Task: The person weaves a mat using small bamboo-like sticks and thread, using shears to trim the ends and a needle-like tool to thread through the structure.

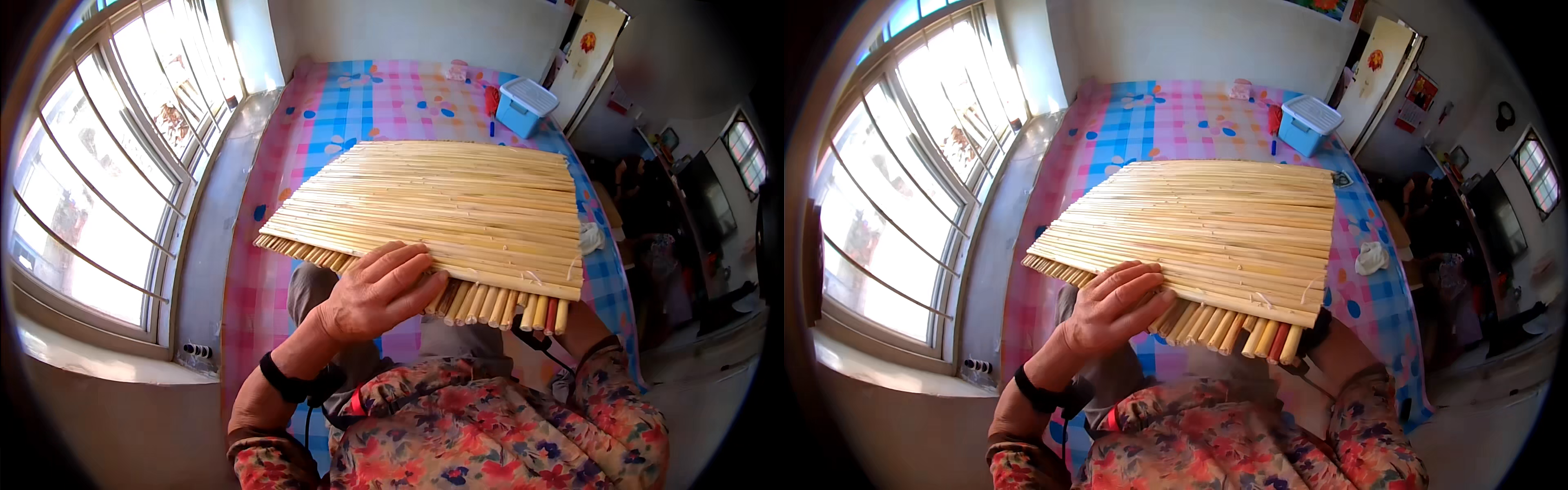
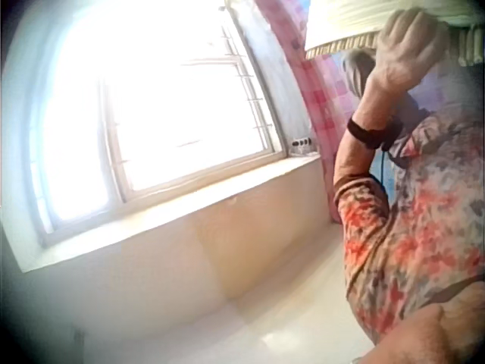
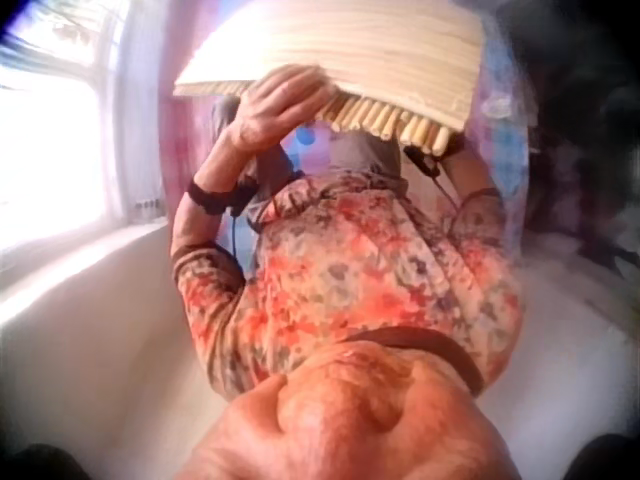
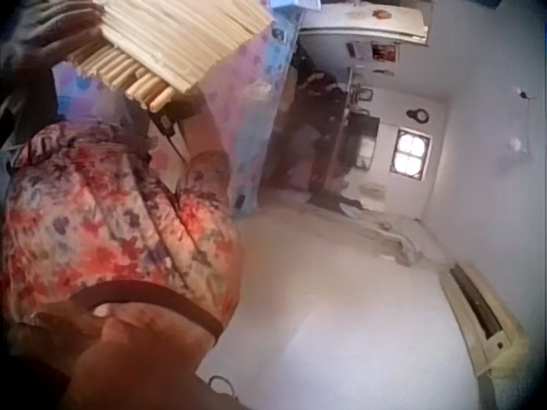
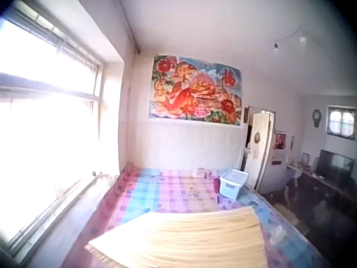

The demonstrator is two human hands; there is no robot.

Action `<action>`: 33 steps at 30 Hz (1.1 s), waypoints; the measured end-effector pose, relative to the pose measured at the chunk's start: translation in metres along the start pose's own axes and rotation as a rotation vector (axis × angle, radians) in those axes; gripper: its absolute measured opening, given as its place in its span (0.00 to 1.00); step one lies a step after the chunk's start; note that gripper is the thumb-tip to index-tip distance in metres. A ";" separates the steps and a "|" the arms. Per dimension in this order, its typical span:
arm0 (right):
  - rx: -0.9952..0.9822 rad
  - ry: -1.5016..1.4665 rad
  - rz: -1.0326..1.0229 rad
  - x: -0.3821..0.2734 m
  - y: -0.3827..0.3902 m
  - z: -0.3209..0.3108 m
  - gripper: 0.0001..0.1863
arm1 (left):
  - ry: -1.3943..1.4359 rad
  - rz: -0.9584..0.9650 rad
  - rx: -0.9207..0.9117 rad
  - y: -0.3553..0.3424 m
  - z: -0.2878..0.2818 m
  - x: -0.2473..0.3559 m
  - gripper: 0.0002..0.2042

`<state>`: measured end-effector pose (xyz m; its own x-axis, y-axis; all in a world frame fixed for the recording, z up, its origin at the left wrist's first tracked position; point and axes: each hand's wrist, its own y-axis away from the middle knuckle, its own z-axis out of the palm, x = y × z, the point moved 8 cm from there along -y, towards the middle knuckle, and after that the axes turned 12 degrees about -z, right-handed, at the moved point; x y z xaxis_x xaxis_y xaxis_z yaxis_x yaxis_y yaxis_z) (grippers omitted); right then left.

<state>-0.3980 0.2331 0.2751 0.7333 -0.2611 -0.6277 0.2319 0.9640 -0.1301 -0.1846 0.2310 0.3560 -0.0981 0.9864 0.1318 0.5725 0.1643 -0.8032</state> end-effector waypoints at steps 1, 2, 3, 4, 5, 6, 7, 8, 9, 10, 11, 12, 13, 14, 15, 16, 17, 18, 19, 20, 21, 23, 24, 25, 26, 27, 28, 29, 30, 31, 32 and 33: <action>0.054 -0.002 0.061 0.017 0.006 -0.018 0.17 | -0.014 -0.028 -0.039 0.011 0.005 -0.001 0.20; 0.119 -0.010 0.136 0.037 0.013 -0.039 0.17 | -0.025 -0.054 -0.078 0.023 0.012 -0.004 0.20; 0.184 -0.003 0.207 0.056 0.021 -0.060 0.17 | -0.036 -0.078 -0.116 0.036 0.018 -0.007 0.20; 0.249 0.030 0.267 0.066 0.029 -0.077 0.17 | -0.038 -0.123 -0.110 0.049 0.021 -0.011 0.18; 0.319 0.053 0.324 0.079 0.038 -0.100 0.17 | -0.032 -0.110 -0.141 0.056 0.027 -0.006 0.18; 0.387 0.067 0.374 0.089 0.048 -0.122 0.17 | -0.026 -0.095 -0.172 0.062 0.032 0.000 0.18; 0.449 0.112 0.421 0.092 0.061 -0.143 0.17 | -0.009 -0.078 -0.180 0.067 0.036 0.003 0.18; 0.515 0.147 0.462 0.095 0.072 -0.163 0.17 | 0.001 -0.105 -0.194 0.072 0.039 0.004 0.18; 0.569 0.193 0.497 0.094 0.083 -0.183 0.17 | 0.014 -0.124 -0.206 0.077 0.041 0.003 0.17; 0.614 0.247 0.536 0.095 0.095 -0.200 0.17 | 0.026 -0.151 -0.214 0.086 0.042 0.002 0.17; 0.660 0.302 0.563 0.090 0.105 -0.217 0.17 | 0.036 -0.168 -0.232 0.092 0.043 0.002 0.17; 0.697 0.362 0.577 0.083 0.113 -0.235 0.17 | 0.032 -0.201 -0.246 0.098 0.042 0.002 0.17; 0.724 0.434 0.585 0.074 0.117 -0.249 0.17 | 0.032 -0.241 -0.250 0.105 0.038 0.000 0.17; 0.739 0.518 0.578 0.061 0.116 -0.260 0.17 | 0.026 -0.278 -0.250 0.111 0.033 -0.002 0.17; 0.749 0.610 0.564 0.047 0.116 -0.270 0.17 | 0.019 -0.315 -0.249 0.116 0.029 -0.003 0.16; 0.731 0.711 0.534 0.031 0.112 -0.275 0.17 | -0.005 -0.359 -0.294 0.122 0.027 -0.004 0.15; 0.696 0.816 0.487 0.013 0.105 -0.275 0.17 | 0.005 -0.402 -0.316 0.127 0.024 -0.004 0.15; 0.660 0.926 0.433 -0.007 0.098 -0.275 0.17 | 0.029 -0.447 -0.337 0.130 0.023 -0.008 0.15; 0.566 1.026 0.354 -0.025 0.084 -0.267 0.19 | 0.037 -0.487 -0.354 0.132 0.020 -0.008 0.15; 0.473 1.117 0.269 -0.040 0.069 -0.256 0.20 | 0.086 -0.519 -0.393 0.131 0.017 -0.009 0.16; 0.422 1.171 0.211 -0.048 0.051 -0.235 0.20 | 0.134 -0.576 -0.422 0.130 0.014 -0.010 0.17; 0.255 1.217 0.094 -0.047 0.016 -0.181 0.18 | 0.233 -0.685 -0.479 0.126 0.009 -0.013 0.20; 0.141 1.212 0.036 -0.038 0.002 -0.149 0.17 | 0.328 -0.710 -0.470 0.121 0.008 -0.014 0.22; 0.027 1.206 -0.023 -0.027 -0.008 -0.115 0.16 | 0.331 -0.755 -0.488 0.119 0.005 -0.015 0.21; -0.102 1.249 -0.030 -0.011 -0.010 -0.080 0.16 | 0.334 -0.804 -0.502 0.114 0.002 -0.016 0.19; -0.230 1.284 -0.037 0.005 -0.008 -0.050 0.16 | 0.335 -0.853 -0.521 0.112 0.004 -0.016 0.18; -0.346 1.339 0.009 0.014 -0.007 -0.029 0.17 | 0.277 -0.889 -0.471 0.117 0.006 -0.020 0.14; -0.461 1.387 0.060 0.026 -0.004 -0.016 0.18 | 0.237 -0.927 -0.471 0.114 0.008 -0.020 0.12; -0.565 1.382 0.016 0.033 0.000 -0.004 0.19 | 0.195 -0.964 -0.471 0.105 0.011 -0.017 0.10; -0.671 1.370 -0.033 0.041 0.003 0.008 0.19 | 0.147 -1.000 -0.472 0.098 0.013 -0.016 0.08; -0.775 1.355 -0.083 0.048 0.007 0.018 0.20 | 0.050 -0.896 -0.427 0.088 0.015 -0.015 0.07; -0.844 1.362 -0.114 0.053 0.008 0.024 0.20 | 0.037 -0.910 -0.470 0.088 0.019 -0.017 0.08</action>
<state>-0.3417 0.2260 0.2589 -0.4570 -0.5379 -0.7084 -0.4970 0.8149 -0.2982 -0.1480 0.2288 0.2716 -0.6339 0.4851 0.6023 0.5555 0.8275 -0.0819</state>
